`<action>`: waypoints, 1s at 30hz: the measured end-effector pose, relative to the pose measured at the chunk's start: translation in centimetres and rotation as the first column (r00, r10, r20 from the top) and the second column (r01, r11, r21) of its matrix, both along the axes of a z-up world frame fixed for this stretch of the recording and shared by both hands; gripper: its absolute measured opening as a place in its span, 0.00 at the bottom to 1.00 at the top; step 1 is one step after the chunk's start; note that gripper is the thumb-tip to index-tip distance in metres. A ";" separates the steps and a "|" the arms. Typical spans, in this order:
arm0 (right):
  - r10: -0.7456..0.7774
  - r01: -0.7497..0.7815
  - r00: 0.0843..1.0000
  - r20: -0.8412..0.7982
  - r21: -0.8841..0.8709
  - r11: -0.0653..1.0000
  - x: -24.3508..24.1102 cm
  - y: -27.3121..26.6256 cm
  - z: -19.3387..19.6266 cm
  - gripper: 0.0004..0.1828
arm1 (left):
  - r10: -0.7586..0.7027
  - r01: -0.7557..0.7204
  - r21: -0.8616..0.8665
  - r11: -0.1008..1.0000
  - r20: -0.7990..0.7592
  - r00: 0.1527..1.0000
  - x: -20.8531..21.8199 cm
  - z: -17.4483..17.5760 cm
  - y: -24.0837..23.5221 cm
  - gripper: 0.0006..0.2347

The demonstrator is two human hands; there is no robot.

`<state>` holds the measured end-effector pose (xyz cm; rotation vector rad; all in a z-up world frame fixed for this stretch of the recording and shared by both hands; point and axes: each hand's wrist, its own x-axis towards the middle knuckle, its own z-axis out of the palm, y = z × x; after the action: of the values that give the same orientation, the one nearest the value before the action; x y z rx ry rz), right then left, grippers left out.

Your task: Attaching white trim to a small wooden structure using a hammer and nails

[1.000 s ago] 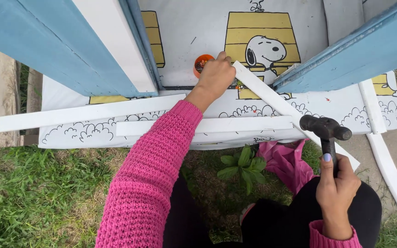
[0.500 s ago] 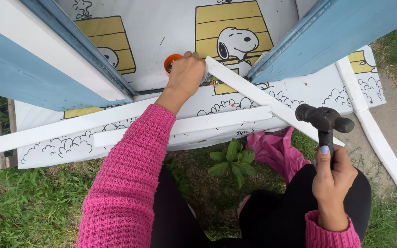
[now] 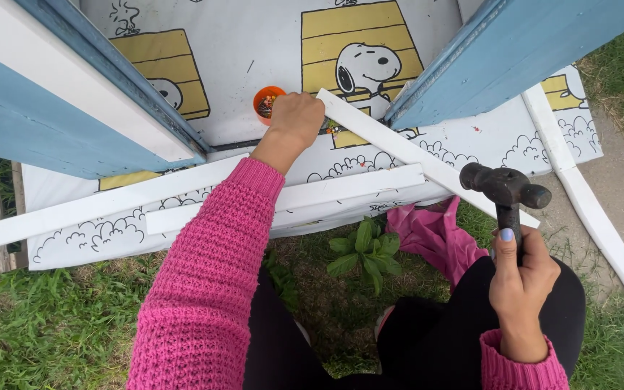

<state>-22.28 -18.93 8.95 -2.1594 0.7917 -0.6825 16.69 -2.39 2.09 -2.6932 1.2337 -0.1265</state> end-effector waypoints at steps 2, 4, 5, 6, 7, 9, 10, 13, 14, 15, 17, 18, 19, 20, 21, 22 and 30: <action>-0.005 0.005 1.000 -0.001 0.011 1.000 0.0 0.1 0.0 0.12 | 0.057 -0.056 0.012 0.998 -0.199 0.978 0.1 0.2 -0.1 0.05; 0.001 -0.001 1.000 -0.004 0.009 1.000 -0.1 0.0 -0.1 0.13 | 0.051 -0.062 -0.073 0.995 -0.143 0.988 -0.1 0.2 0.1 0.03; 0.002 -0.002 1.000 -0.009 0.007 1.000 -0.2 0.0 -0.1 0.13 | 0.045 -0.058 -0.158 0.986 -0.087 0.995 -0.2 0.1 0.2 0.02; 0.003 -0.003 1.000 -0.007 0.007 1.000 -0.2 0.1 -0.1 0.13 | 0.046 -0.059 -0.157 0.986 -0.085 0.995 -0.3 0.4 0.6 0.02; -0.002 0.002 1.000 -0.014 -0.001 1.000 -0.2 0.1 -0.1 0.13 | 0.037 -0.048 -0.187 0.981 -0.062 0.997 -0.5 0.6 1.0 0.02; -0.007 0.007 1.000 -0.018 -0.011 1.000 -0.2 0.1 -0.1 0.14 | 0.027 -0.035 -0.219 0.975 -0.037 0.999 -1.0 1.6 1.5 0.03; -0.004 0.003 1.000 -0.016 -0.010 1.000 -0.2 0.2 -0.1 0.14 | 0.042 -0.074 -0.261 0.963 -0.128 0.991 -1.4 2.3 1.8 0.02; -0.003 0.003 1.000 -0.020 -0.014 1.000 -0.1 0.3 -0.1 0.14 | 0.043 -0.140 -0.360 0.922 -0.263 0.964 -1.9 3.7 2.3 0.02; -0.007 0.007 1.000 -0.027 -0.018 1.000 -0.1 0.3 -0.1 0.14 | 0.030 -0.164 -0.419 0.893 -0.307 0.951 -1.9 4.1 2.4 0.03; -0.006 0.005 1.000 -0.027 -0.019 1.000 -0.1 0.3 -0.1 0.14 | 0.031 -0.165 -0.420 0.892 -0.307 0.951 -1.8 4.0 2.4 0.03; -0.004 0.004 0.999 -0.035 -0.017 1.000 -0.1 0.4 -0.1 0.14 | 0.043 -0.200 -0.429 0.881 -0.347 0.937 -1.5 3.7 2.5 0.07; -0.001 0.000 0.999 -0.037 -0.018 1.000 -0.1 0.4 -0.1 0.14 | 0.045 -0.203 -0.430 0.880 -0.349 0.936 -1.7 3.9 2.6 0.07; -0.001 0.000 0.999 -0.041 -0.025 1.000 -0.1 0.4 -0.2 0.14 | 0.043 -0.149 -0.397 0.906 -0.263 0.964 -1.8 4.0 2.6 0.05; -0.002 0.001 0.999 -0.045 -0.032 0.999 -0.1 0.5 -0.2 0.13 | 0.036 -0.097 -0.356 0.929 -0.174 0.984 -2.0 4.2 2.7 0.03; 0.000 -0.002 0.999 -0.046 -0.032 0.999 -0.2 0.5 -0.3 0.13 | 0.038 -0.099 -0.356 0.929 -0.176 0.984 -2.2 4.3 2.9 0.03; 0.003 -0.004 0.999 -0.048 -0.027 1.000 -0.1 0.6 -0.3 0.13 | 0.045 -0.161 -0.543 0.824 -0.221 0.974 -2.4 4.5 3.1 0.04; 0.053 -0.053 0.997 -0.049 0.001 0.999 0.6 0.7 -1.0 0.12 | -0.532 -0.850 -0.521 0.082 -0.744 0.404 -7.0 7.5 7.5 0.09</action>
<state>-21.66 -18.25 7.95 -2.1963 0.7577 -0.6046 9.65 5.12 9.62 -4.6017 0.7011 1.4441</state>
